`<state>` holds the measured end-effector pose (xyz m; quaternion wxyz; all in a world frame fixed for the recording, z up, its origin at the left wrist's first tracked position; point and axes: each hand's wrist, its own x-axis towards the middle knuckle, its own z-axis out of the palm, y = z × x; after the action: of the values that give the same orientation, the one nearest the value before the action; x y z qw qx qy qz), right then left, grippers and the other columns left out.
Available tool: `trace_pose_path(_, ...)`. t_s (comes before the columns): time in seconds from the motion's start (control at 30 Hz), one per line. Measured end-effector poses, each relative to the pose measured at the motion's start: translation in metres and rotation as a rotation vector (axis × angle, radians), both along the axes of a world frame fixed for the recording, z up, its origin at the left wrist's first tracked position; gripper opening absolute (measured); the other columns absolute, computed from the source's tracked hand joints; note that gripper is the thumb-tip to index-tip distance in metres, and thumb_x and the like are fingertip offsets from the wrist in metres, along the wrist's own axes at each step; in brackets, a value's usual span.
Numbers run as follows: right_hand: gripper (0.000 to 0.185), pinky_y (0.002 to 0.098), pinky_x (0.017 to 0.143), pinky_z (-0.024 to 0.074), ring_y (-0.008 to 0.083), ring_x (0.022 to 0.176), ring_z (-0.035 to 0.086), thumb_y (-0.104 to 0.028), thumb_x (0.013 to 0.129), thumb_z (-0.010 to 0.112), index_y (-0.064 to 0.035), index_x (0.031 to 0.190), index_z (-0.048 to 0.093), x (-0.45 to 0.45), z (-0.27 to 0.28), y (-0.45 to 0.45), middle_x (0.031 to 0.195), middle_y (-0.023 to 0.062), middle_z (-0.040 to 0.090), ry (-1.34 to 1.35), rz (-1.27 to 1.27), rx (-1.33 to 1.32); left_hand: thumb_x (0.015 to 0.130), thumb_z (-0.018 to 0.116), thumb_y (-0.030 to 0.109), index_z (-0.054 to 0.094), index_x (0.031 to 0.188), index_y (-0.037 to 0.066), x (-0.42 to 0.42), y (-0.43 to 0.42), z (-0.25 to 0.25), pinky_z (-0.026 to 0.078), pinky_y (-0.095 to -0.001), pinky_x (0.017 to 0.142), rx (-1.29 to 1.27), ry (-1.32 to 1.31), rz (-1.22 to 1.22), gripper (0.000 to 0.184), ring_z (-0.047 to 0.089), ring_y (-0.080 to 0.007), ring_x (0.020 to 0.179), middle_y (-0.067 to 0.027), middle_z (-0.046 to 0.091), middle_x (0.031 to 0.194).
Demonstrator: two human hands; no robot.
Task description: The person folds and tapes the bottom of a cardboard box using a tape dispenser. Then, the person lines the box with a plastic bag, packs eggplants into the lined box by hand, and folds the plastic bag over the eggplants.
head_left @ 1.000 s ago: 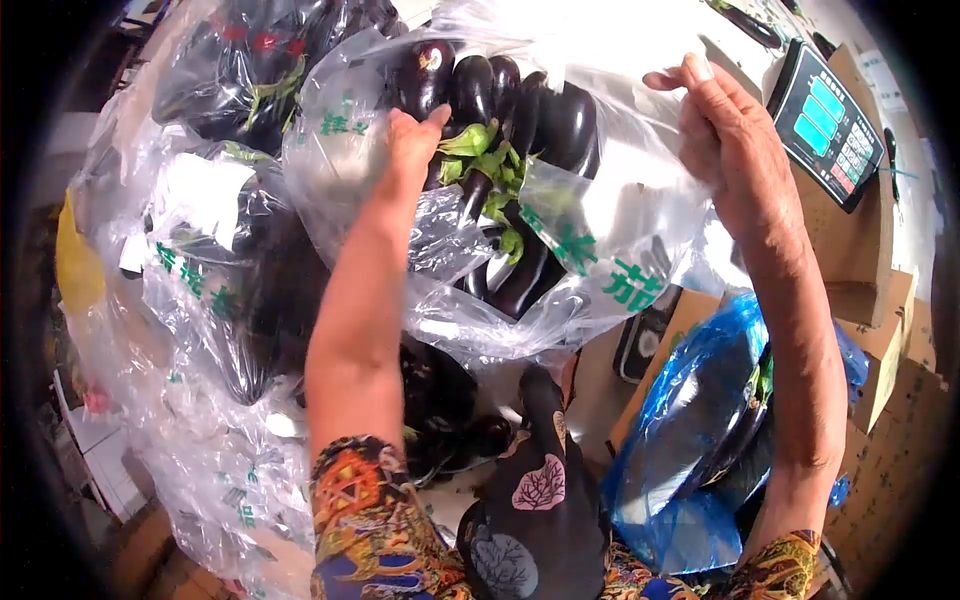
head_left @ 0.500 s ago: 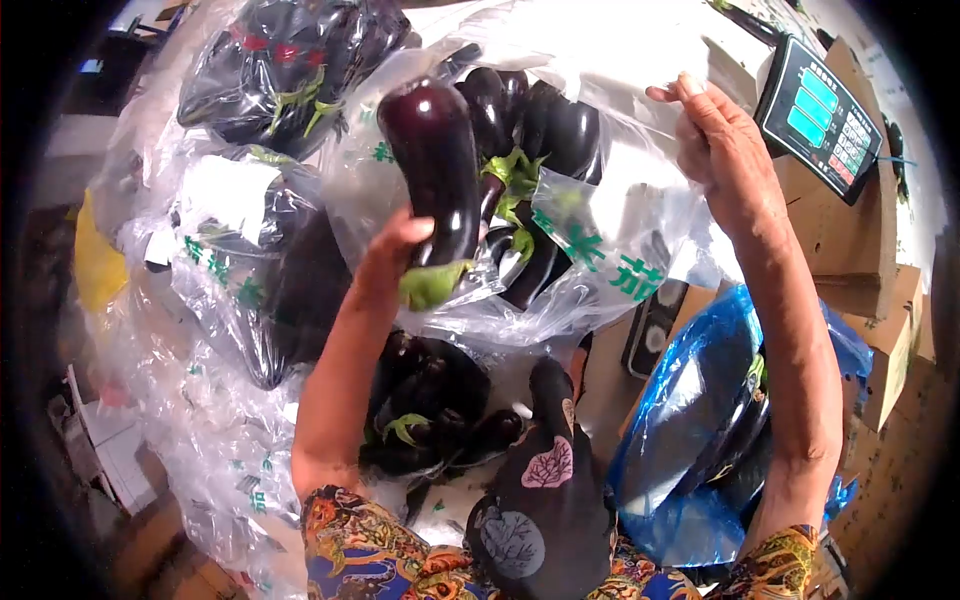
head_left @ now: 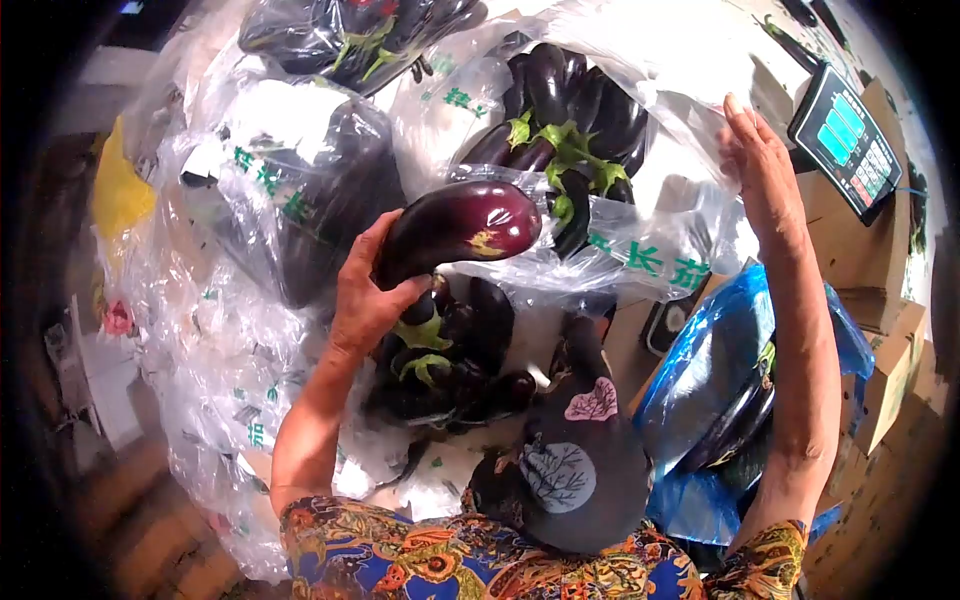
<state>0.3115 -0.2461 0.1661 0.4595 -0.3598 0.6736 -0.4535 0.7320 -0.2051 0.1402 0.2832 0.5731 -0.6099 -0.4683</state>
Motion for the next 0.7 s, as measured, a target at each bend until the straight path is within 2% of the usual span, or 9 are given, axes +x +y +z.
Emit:
trace_pose_path(0.13,0.075,0.0336,0.09,0.0421,0.024,0.106,0.056,-0.049,0.075,0.074,-0.0001,0.128,0.054,0.008,0.002,0.015,0.115,0.0139,0.06,0.09,0.105,0.012,0.069,0.072,0.002,0.049,0.135,0.008,0.028,0.011,0.006,0.042,-0.0324,0.099,-0.043,-0.176,-0.037,0.07,0.056,-0.0198,0.112,-0.0074,0.057,0.118)
trace_pose_path(0.17,0.069,0.0328,0.092,0.0389,0.0197,0.11,0.053,-0.046,0.079,0.073,-0.0045,0.13,0.052,0.012,0.001,0.019,0.118,0.01,0.057,0.14,0.121,0.075,0.069,0.072,0.004,0.049,0.135,0.009,0.039,0.014,0.008,0.041,-0.0321,0.101,-0.038,-0.24,-0.059,0.071,0.055,-0.0198,0.114,-0.0075,0.057,0.121)
trace_pose_path(0.27,0.074,0.0345,0.089,0.0465,0.0237,0.104,0.059,-0.025,0.073,0.082,-0.0008,0.134,0.047,0.011,-0.021,0.028,0.116,0.0189,0.058,0.296,0.202,0.147,0.068,0.072,0.005,0.05,0.135,0.009,0.066,0.026,0.007,0.04,-0.0318,0.102,-0.028,-0.421,-0.112,0.071,0.054,-0.0202,0.116,-0.0077,0.057,0.124)
trace_pose_path(0.3,0.079,0.0373,0.088,0.0506,0.0281,0.1,0.064,-0.03,0.067,0.085,0.0021,0.129,0.047,0.011,-0.029,0.032,0.117,0.0244,0.06,0.342,0.202,0.162,0.067,0.072,0.005,0.05,0.134,0.009,0.076,0.031,0.005,0.04,-0.0318,0.102,-0.026,-0.481,-0.125,0.071,0.054,-0.0204,0.116,-0.0078,0.057,0.125)
trace_pose_path(0.4,0.069,0.036,0.085,0.0512,0.0298,0.095,0.066,-0.031,0.067,0.081,0.0022,0.12,0.054,0.013,-0.038,0.047,0.105,0.0233,0.066,0.557,0.282,0.179,0.067,0.074,0.012,0.052,0.13,0.004,0.108,0.046,-0.031,0.044,-0.0369,0.095,-0.002,-0.447,-0.108,0.067,0.057,-0.0286,0.109,-0.0155,0.06,0.115)
trace_pose_path(0.47,0.045,0.0353,0.081,0.0512,0.0291,0.088,0.066,-0.027,0.078,0.07,0.001,0.111,0.059,0.004,-0.051,0.053,0.1,0.0206,0.067,0.58,0.367,0.219,0.069,0.075,0.016,0.053,0.128,0.001,0.117,0.055,-0.05,0.048,-0.0429,0.089,-0.04,-0.49,-0.158,0.065,0.058,-0.037,0.105,-0.0196,0.06,0.114)
trace_pose_path(0.57,0.025,0.0327,0.071,0.0509,0.022,0.077,0.064,-0.023,0.09,0.059,-0.0011,0.103,0.059,0.009,-0.047,0.057,0.089,0.0123,0.065,0.23,0.178,0.189,0.074,0.075,0.014,0.05,0.132,0.001,0.088,0.064,-0.033,0.045,-0.0414,0.097,0.18,-1.092,-0.323,0.065,0.056,-0.0374,0.109,-0.0208,0.055,0.123)
trace_pose_path(0.6,0.022,0.0316,0.067,0.0505,0.0195,0.074,0.062,-0.021,0.093,0.056,-0.0017,0.101,0.058,0.016,-0.039,0.058,0.085,0.0094,0.064,0.072,0.062,0.155,0.078,0.072,0.014,0.051,0.13,0.002,0.08,0.065,-0.029,0.045,-0.0451,0.095,-0.183,-0.991,-0.391,0.058,0.053,-0.0404,0.109,-0.0214,0.054,0.121)
trace_pose_path(0.7,0.019,0.0241,0.051,0.0398,0.0069,0.058,0.046,-0.026,0.097,0.055,-0.0069,0.099,0.057,0.018,-0.036,0.058,0.074,-0.0004,0.054,-0.136,-0.06,0.086,0.081,0.069,0.011,0.052,0.128,0.002,-0.001,0.032,0.0,0.043,-0.0444,0.097,-0.492,-0.672,-0.278,0.05,0.051,-0.0395,0.115,-0.0199,0.052,0.128)
